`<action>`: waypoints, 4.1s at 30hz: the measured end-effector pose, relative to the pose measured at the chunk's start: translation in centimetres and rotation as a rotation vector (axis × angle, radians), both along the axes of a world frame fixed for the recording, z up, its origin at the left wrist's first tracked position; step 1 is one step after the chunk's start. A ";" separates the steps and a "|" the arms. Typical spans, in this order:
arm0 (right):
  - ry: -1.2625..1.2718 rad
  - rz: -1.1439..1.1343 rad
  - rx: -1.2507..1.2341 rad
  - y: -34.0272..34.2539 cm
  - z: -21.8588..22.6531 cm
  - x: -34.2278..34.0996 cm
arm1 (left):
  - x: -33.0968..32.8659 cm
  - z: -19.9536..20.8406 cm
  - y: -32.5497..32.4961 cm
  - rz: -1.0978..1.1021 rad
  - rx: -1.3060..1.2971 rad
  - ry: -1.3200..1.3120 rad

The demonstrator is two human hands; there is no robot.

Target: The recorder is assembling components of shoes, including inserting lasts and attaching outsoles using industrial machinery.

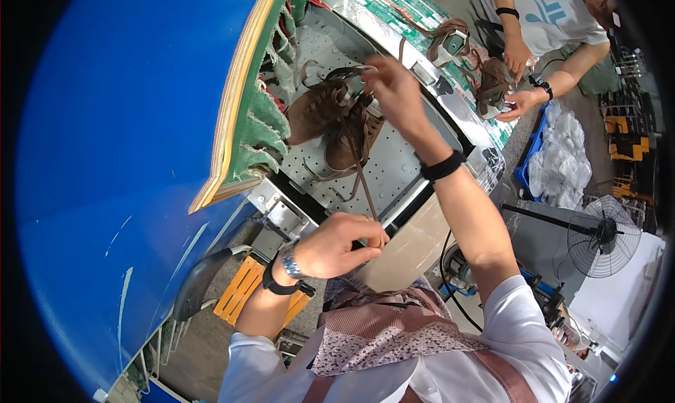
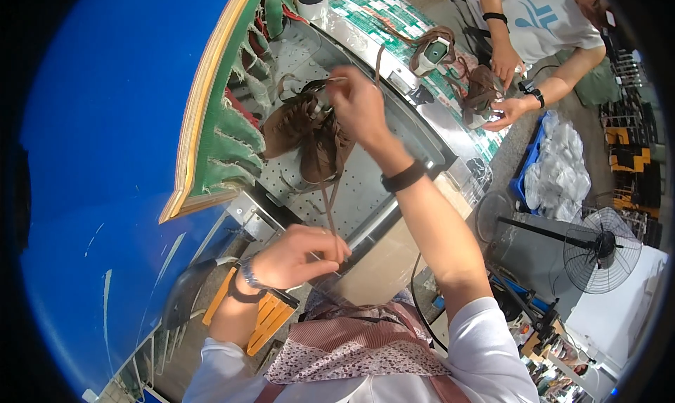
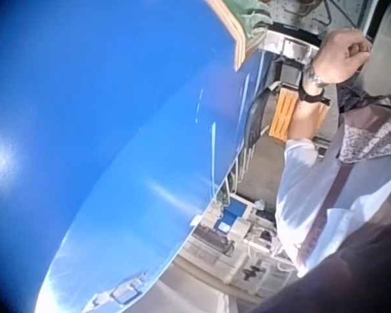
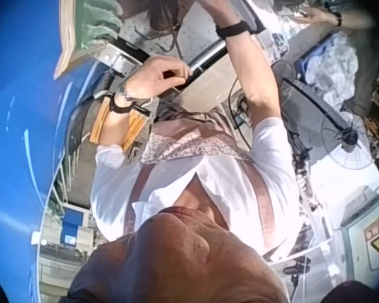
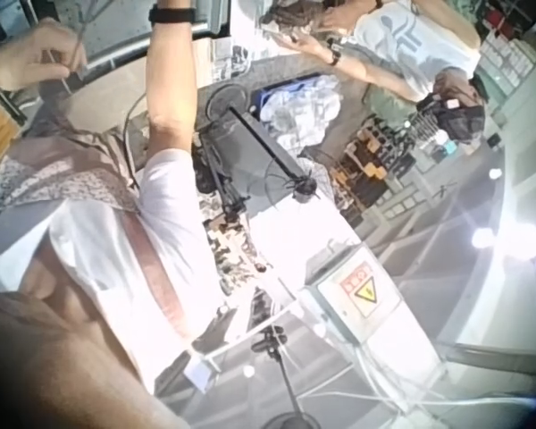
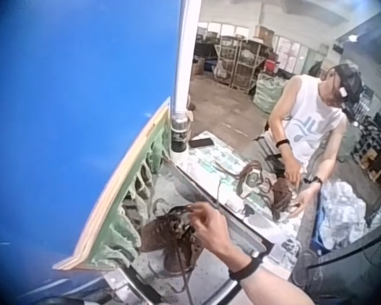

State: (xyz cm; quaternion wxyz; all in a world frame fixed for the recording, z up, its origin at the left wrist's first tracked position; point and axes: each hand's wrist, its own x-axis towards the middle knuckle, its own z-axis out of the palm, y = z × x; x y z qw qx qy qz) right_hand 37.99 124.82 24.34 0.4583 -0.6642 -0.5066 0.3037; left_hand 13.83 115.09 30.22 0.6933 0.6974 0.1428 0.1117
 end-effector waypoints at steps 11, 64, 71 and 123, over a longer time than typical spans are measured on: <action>-0.442 0.083 -0.142 -1.7 -6.4 -6.5 | -0.6 0.7 1.4 0.201 -0.069 -0.095; 0.634 0.115 -0.392 -2.7 -6.7 -6.9 | 5.2 -13.7 16.7 0.880 -0.515 0.450; 0.721 0.128 -0.350 -3.3 -6.2 -6.7 | 5.9 -13.9 16.6 0.919 -0.715 0.401; -0.526 0.187 -0.192 -32.2 -3.6 11.6 | 4.7 -12.6 -18.9 0.520 -0.495 0.380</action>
